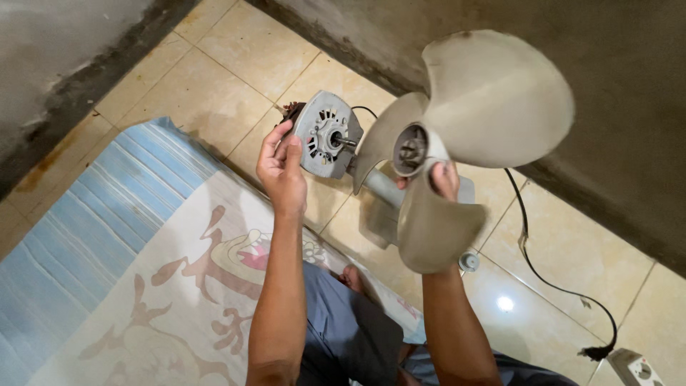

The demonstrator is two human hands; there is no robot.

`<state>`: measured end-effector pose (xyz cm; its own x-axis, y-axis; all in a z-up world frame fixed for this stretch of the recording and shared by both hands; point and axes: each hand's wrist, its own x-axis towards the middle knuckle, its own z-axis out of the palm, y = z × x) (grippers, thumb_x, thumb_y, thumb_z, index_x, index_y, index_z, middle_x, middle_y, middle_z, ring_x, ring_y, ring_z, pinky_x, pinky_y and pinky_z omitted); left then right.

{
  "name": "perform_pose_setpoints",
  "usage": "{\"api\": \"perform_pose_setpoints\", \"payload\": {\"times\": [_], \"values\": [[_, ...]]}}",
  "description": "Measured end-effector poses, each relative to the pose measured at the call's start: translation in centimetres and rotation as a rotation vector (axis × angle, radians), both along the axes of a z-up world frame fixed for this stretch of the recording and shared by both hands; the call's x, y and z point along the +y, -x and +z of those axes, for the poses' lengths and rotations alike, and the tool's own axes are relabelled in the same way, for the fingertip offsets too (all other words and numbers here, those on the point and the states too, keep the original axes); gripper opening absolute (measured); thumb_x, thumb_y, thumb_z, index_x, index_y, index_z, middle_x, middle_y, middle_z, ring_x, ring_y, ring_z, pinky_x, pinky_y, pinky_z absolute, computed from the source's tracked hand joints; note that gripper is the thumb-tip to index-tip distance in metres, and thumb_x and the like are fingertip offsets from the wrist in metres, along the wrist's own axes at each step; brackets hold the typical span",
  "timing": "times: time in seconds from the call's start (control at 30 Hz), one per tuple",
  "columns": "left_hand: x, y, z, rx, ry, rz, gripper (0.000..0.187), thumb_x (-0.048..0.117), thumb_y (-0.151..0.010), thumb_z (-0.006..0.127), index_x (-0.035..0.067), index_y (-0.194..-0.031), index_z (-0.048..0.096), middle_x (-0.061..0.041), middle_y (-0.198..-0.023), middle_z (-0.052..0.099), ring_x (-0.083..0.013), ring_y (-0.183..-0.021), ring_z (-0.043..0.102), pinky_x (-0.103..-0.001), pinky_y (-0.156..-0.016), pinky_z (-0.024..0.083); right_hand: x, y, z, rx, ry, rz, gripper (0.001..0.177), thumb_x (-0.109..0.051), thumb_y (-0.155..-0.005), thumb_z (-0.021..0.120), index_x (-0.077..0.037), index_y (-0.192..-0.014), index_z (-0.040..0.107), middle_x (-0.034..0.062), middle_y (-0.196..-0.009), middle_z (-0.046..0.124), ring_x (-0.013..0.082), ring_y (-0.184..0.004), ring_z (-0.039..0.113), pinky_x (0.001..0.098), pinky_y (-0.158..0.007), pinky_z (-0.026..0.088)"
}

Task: The person unplugs an electric fan, then removes the front grille, unscrews the central nut, and detaches the fan blades from the motor shaft. The components are separated and held in hand.

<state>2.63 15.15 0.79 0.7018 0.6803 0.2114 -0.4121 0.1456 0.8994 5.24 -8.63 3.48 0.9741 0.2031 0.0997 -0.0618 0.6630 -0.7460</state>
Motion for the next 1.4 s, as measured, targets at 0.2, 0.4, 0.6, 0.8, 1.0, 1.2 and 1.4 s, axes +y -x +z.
{"api": "perform_pose_setpoints", "payload": {"times": [0.2, 0.4, 0.6, 0.8, 1.0, 1.2, 1.4], "values": [[-2.8, -0.7, 1.0, -0.008, -0.058, -0.006, 0.032, 0.002, -0.102, 0.063, -0.006, -0.133, 0.058, -0.014, -0.114, 0.073, -0.0124, -0.101, 0.070, -0.025, -0.092, 0.056, -2.1, 0.4, -0.6, 0.064, -0.166, 0.034, 0.046, -0.038, -0.111, 0.046, 0.000, -0.135, 0.054, 0.0150, -0.109, 0.065, 0.0239, -0.093, 0.060, 0.0370, -0.084, 0.049], [-4.8, -1.3, 1.6, -0.013, -0.055, 0.015, 0.028, 0.001, -0.103, 0.064, -0.006, -0.129, 0.059, -0.015, -0.111, 0.073, -0.0137, -0.098, 0.071, -0.025, -0.088, 0.057, -4.5, -1.4, -3.4, 0.142, -0.231, 0.116, 0.052, -0.045, -0.114, 0.039, 0.001, -0.131, 0.057, 0.0153, -0.107, 0.064, 0.0262, -0.094, 0.057, 0.0397, -0.085, 0.046], [-5.8, -1.4, 1.4, -0.012, -0.046, 0.039, 0.025, 0.002, -0.101, 0.066, -0.007, -0.124, 0.061, -0.016, -0.107, 0.075, -0.0154, -0.094, 0.074, -0.025, -0.085, 0.059, -5.6, -1.4, -5.1, 0.134, -0.277, 0.146, 0.055, -0.046, -0.112, 0.039, 0.002, -0.130, 0.057, 0.0145, -0.108, 0.063, 0.0254, -0.096, 0.055, 0.0383, -0.086, 0.044], [-4.8, -1.7, 0.2, -0.033, -0.042, 0.115, 0.026, 0.003, -0.101, 0.068, -0.009, -0.123, 0.064, -0.013, -0.107, 0.074, -0.0123, -0.093, 0.070, -0.024, -0.086, 0.056, -6.2, -1.1, -5.7, 0.094, -0.300, 0.208, 0.060, -0.050, -0.110, 0.042, 0.004, -0.131, 0.056, 0.0178, -0.109, 0.061, 0.0261, -0.097, 0.053, 0.0379, -0.086, 0.043], [-3.1, -2.0, -1.1, -0.058, -0.011, 0.152, 0.028, 0.005, -0.102, 0.067, -0.009, -0.125, 0.063, -0.013, -0.108, 0.073, -0.0134, -0.094, 0.070, -0.025, -0.086, 0.056, -6.8, -1.2, -6.5, 0.244, -0.529, 0.382, 0.061, -0.052, -0.105, 0.042, -0.001, -0.137, 0.051, 0.0196, -0.110, 0.058, 0.0269, -0.097, 0.052, 0.0352, -0.082, 0.043], [-1.3, -2.0, -1.4, -0.081, 0.012, 0.126, 0.030, 0.006, -0.102, 0.066, -0.009, -0.128, 0.061, -0.015, -0.112, 0.073, -0.0167, -0.097, 0.072, -0.029, -0.091, 0.058, -5.7, -1.6, -7.5, 0.257, -0.600, 0.389, 0.059, -0.050, -0.105, 0.044, 0.000, -0.135, 0.052, 0.0197, -0.109, 0.059, 0.0268, -0.096, 0.053, 0.0350, -0.081, 0.044], [0.5, -2.0, -2.2, -0.091, 0.081, 0.090, 0.036, 0.008, -0.102, 0.066, -0.010, -0.132, 0.060, -0.016, -0.117, 0.073, -0.0180, -0.100, 0.072, -0.030, -0.093, 0.058, -3.4, -0.7, -8.5, 0.348, -0.545, 0.380, 0.057, -0.049, -0.105, 0.045, 0.000, -0.134, 0.052, 0.0197, -0.108, 0.059, 0.0266, -0.095, 0.054, 0.0348, -0.080, 0.045]]}}
